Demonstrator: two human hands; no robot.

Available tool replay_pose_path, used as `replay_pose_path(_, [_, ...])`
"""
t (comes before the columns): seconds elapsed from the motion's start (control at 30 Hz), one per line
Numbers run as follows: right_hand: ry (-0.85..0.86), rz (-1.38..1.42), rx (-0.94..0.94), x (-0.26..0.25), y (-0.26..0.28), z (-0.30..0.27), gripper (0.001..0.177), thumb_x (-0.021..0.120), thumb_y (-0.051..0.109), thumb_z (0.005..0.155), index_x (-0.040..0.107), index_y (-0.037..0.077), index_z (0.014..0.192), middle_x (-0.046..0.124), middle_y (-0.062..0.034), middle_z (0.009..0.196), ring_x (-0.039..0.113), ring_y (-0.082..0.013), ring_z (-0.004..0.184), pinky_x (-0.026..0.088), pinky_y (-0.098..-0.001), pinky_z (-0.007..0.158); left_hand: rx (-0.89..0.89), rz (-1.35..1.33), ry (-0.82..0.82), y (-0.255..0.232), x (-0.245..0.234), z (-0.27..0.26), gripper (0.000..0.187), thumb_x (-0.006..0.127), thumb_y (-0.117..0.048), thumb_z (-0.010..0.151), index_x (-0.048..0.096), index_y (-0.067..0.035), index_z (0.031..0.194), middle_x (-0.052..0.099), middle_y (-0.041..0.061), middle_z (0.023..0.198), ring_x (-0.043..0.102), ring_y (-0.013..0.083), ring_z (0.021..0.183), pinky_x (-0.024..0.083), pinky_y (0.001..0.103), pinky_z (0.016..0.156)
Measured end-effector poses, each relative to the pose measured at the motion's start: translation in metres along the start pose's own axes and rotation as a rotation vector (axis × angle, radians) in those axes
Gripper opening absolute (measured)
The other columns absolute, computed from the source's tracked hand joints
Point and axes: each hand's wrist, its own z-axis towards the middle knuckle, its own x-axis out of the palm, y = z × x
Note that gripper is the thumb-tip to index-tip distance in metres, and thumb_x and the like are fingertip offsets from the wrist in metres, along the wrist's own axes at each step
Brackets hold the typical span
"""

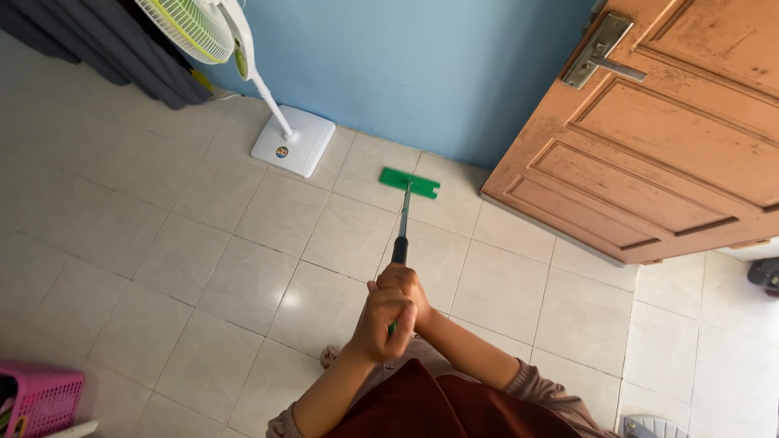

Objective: Mopping the tiled floor in a room using a flat mop.

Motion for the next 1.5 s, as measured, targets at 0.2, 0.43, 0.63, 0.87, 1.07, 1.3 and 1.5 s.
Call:
replay_pose_path(0.2, [-0.376,-0.001,-0.090,0.027,0.024,0.000,0.017,0.068,0.003,0.089,0.056,0.007,0.078,0.055,-0.0063,0.072,0.055,-0.0252,0.068,0.045,-0.0398,0.065,0.334,-0.098,0.065,0.000,-0.020,0.012,0.021,0.062,-0.007,0.073,0.047,-0.008,0.058,0.048,0.008,0.055,0.050,0.0233,0.053,0.043,0.035,0.058])
replay_pose_path(0.43, [-0.126,-0.077,0.019,0.081,-0.050,-0.008,0.029,0.070,0.004,0.089,0.051,0.008,0.068,0.052,-0.0058,0.067,0.052,-0.0251,0.067,0.044,-0.0398,0.062,0.327,-0.085,0.157,0.113,-0.053,-0.024,0.021,0.060,-0.005,0.077,0.050,-0.006,0.059,0.051,0.008,0.056,0.052,0.0239,0.053,0.045,0.036,0.059])
replay_pose_path(0.63, [-0.042,-0.123,0.112,0.119,-0.036,0.022,0.039,0.070,0.003,0.089,0.044,0.005,0.060,0.049,-0.0055,0.060,0.047,-0.0261,0.061,0.040,-0.0403,0.059,0.207,-0.030,0.195,0.097,-0.110,-0.018,0.027,0.058,-0.003,0.085,0.050,-0.004,0.060,0.054,0.010,0.059,0.054,0.0275,0.058,0.045,0.038,0.062])
replay_pose_path(0.87, [-0.075,-0.096,0.172,0.151,0.026,0.054,0.037,0.073,0.003,0.087,0.047,0.005,0.061,0.053,-0.0065,0.061,0.050,-0.0257,0.061,0.040,-0.0388,0.058,0.245,-0.199,0.400,0.040,-0.185,0.005,0.024,0.064,-0.006,0.083,0.054,-0.005,0.062,0.057,0.010,0.058,0.057,0.0262,0.056,0.044,0.037,0.057])
replay_pose_path(1.07, [-0.116,-0.137,0.100,0.174,-0.017,0.045,0.032,0.075,0.006,0.086,0.053,0.005,0.063,0.056,-0.0071,0.065,0.054,-0.0261,0.065,0.043,-0.0388,0.060,0.259,-0.228,0.435,0.096,-0.188,-0.013,0.024,0.063,-0.005,0.085,0.055,-0.006,0.063,0.057,0.010,0.060,0.057,0.0261,0.058,0.045,0.037,0.059])
replay_pose_path(1.3, [0.101,-0.248,0.244,0.192,-0.060,0.009,0.036,0.073,0.008,0.087,0.050,0.006,0.059,0.058,-0.0062,0.063,0.054,-0.0282,0.068,0.046,-0.0410,0.063,0.174,-0.083,0.336,0.165,-0.166,-0.059,0.031,0.060,-0.003,0.089,0.051,-0.003,0.060,0.056,0.011,0.060,0.055,0.0272,0.062,0.045,0.039,0.062])
replay_pose_path(1.5, [0.125,-0.192,0.266,0.191,-0.010,-0.022,0.031,0.072,0.011,0.088,0.058,0.007,0.061,0.061,-0.0059,0.064,0.057,-0.0274,0.070,0.048,-0.0408,0.066,0.181,-0.049,0.289,0.122,-0.158,-0.103,0.026,0.061,-0.003,0.089,0.056,-0.003,0.064,0.060,0.010,0.064,0.059,0.0256,0.064,0.047,0.037,0.064])
